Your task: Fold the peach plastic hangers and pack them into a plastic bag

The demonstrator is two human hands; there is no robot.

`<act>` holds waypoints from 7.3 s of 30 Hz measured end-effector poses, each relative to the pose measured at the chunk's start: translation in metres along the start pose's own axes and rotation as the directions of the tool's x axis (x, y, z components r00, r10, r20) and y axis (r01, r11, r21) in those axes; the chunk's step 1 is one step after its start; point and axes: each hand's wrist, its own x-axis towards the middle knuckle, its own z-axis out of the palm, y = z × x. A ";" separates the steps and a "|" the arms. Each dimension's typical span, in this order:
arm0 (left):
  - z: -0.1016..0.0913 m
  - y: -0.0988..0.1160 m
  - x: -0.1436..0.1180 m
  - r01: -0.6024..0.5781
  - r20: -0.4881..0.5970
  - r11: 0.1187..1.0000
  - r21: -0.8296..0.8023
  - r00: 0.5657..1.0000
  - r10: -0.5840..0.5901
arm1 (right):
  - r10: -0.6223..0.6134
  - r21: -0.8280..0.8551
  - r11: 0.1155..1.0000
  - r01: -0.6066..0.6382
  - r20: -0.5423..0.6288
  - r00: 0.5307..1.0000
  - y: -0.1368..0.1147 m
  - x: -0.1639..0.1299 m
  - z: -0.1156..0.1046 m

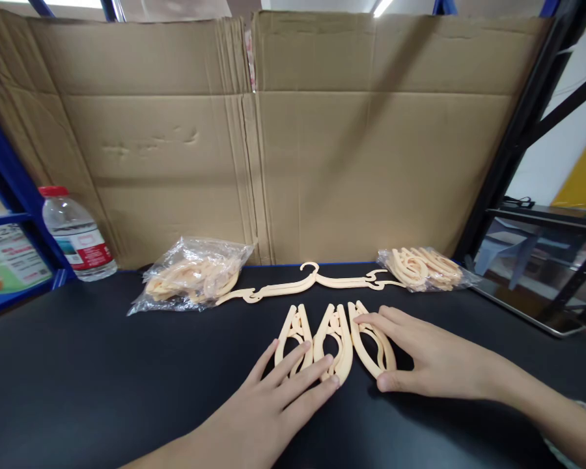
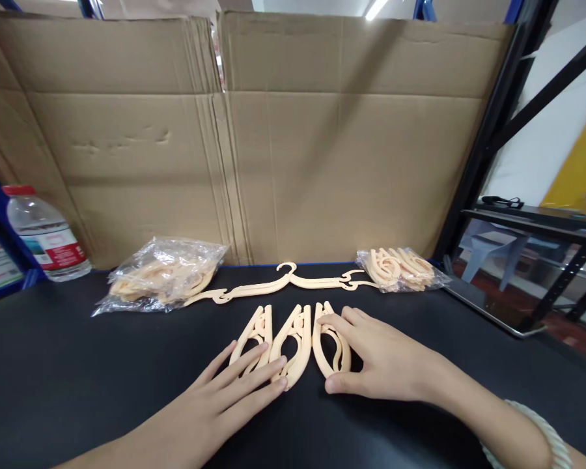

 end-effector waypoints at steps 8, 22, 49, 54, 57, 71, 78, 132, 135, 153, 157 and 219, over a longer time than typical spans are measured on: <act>0.003 -0.001 -0.001 0.068 -0.040 0.995 0.069 0.997 -0.065 | -0.036 -0.036 0.999 0.033 -0.070 0.997 -0.006 0.009 0.009; 0.006 -0.006 0.003 0.056 -0.033 0.997 -0.044 0.998 -0.057 | -0.059 -0.045 0.998 0.054 -0.133 0.989 0.004 0.017 0.014; -0.012 -0.052 0.015 0.275 -0.281 0.809 -0.519 0.839 -0.466 | -0.070 -0.156 0.988 -0.012 -0.511 0.857 0.093 0.048 0.018; -0.012 -0.052 0.015 0.273 -0.284 0.812 -0.516 0.840 -0.463 | -0.078 -0.165 0.986 0.010 -0.408 0.910 0.091 0.048 0.022; -0.013 -0.052 0.015 0.271 -0.283 0.814 -0.514 0.842 -0.459 | -0.084 -0.184 0.983 0.011 -0.394 0.915 0.091 0.048 0.021; -0.010 -0.053 0.014 0.256 -0.290 0.794 -0.551 0.834 -0.470 | -0.119 -0.256 0.967 0.000 -0.450 0.885 0.085 0.052 0.012; -0.010 -0.054 0.014 0.258 -0.308 0.785 -0.563 0.816 -0.490 | -0.037 -0.071 0.997 0.004 -0.473 0.880 0.076 0.052 0.008; -0.007 -0.058 0.015 0.177 -0.290 0.549 -0.817 0.696 -0.657 | -0.418 -0.569 0.822 -0.037 -0.645 0.640 0.043 0.022 0.004; -0.006 -0.059 0.015 0.170 -0.293 0.550 -0.817 0.700 -0.652 | -0.377 -0.539 0.840 -0.059 -0.661 0.649 0.040 0.021 0.004; -0.007 -0.054 0.016 0.101 -0.339 0.554 -0.826 0.696 -0.633 | 0.118 0.471 0.832 0.293 -0.666 0.736 0.032 0.027 0.003; -0.010 -0.047 0.016 0.090 -0.325 0.512 -0.854 0.676 -0.661 | 0.158 0.583 0.758 0.293 -0.600 0.784 0.032 0.027 -0.001; -0.001 -0.014 0.006 -0.022 -0.357 0.820 -0.571 0.907 -0.224 | -0.058 0.728 0.645 0.231 -0.255 0.965 -0.013 0.005 -0.004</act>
